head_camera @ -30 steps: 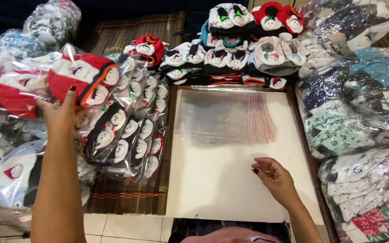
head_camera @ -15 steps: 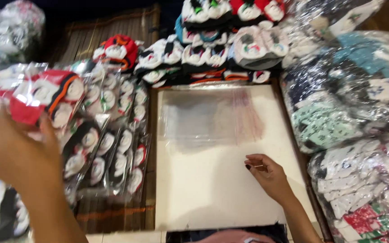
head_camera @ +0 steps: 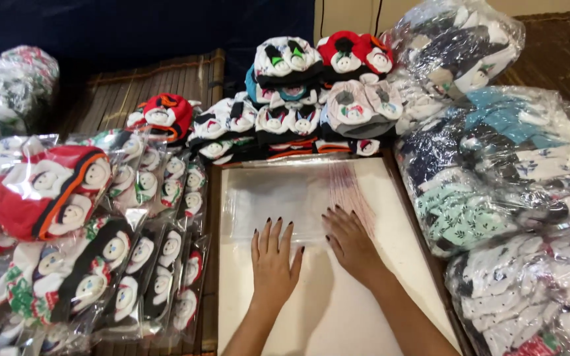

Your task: Packaging small fabric items into clear plastic bags

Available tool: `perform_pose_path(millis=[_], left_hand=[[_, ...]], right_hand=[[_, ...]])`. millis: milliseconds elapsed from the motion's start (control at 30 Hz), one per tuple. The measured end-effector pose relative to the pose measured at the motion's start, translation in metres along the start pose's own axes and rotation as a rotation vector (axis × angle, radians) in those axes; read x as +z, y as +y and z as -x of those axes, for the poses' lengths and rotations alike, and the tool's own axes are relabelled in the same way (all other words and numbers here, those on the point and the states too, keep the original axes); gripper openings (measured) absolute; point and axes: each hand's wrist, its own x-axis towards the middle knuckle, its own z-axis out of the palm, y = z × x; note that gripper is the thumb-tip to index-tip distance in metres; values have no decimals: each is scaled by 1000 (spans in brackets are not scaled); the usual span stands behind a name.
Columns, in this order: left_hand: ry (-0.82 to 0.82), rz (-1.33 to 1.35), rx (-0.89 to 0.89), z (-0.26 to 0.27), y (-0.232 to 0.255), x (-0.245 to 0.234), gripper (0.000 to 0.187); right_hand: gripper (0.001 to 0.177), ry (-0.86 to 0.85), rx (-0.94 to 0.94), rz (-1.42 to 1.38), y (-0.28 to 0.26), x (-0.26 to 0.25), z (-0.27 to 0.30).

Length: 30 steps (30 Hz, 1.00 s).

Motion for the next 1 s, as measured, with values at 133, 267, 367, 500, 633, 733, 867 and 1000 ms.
perform_pose_path(millis=[133,267,367,500,633,733,867,1000], left_hand=[[-29,3,-9,6,-8,11,53],[-8,-37,-16,6,-7,13,50],[-49,-81,-19,15,-13,23,50],[-65,-124,-43,30,-30,50,48],[-3,-93,-41,28,-30,41,44],[65,-137,-23,26,-33,35,40],[51,-78,-61,29,-44,39,21],[26,27,-39,24,-44,35,15]], right_hand=[[40,-33,39,-44,-2,-6,0],[25,138,-37,61,-1,2,3],[17,211,-69,101,-3,0,5],[15,374,-189,227,16,15,10],[12,385,-217,220,-10,-6,16],[13,366,-282,161,-27,-14,22],[17,156,-333,-398,-58,-29,26],[13,55,-240,-714,-61,-32,29]])
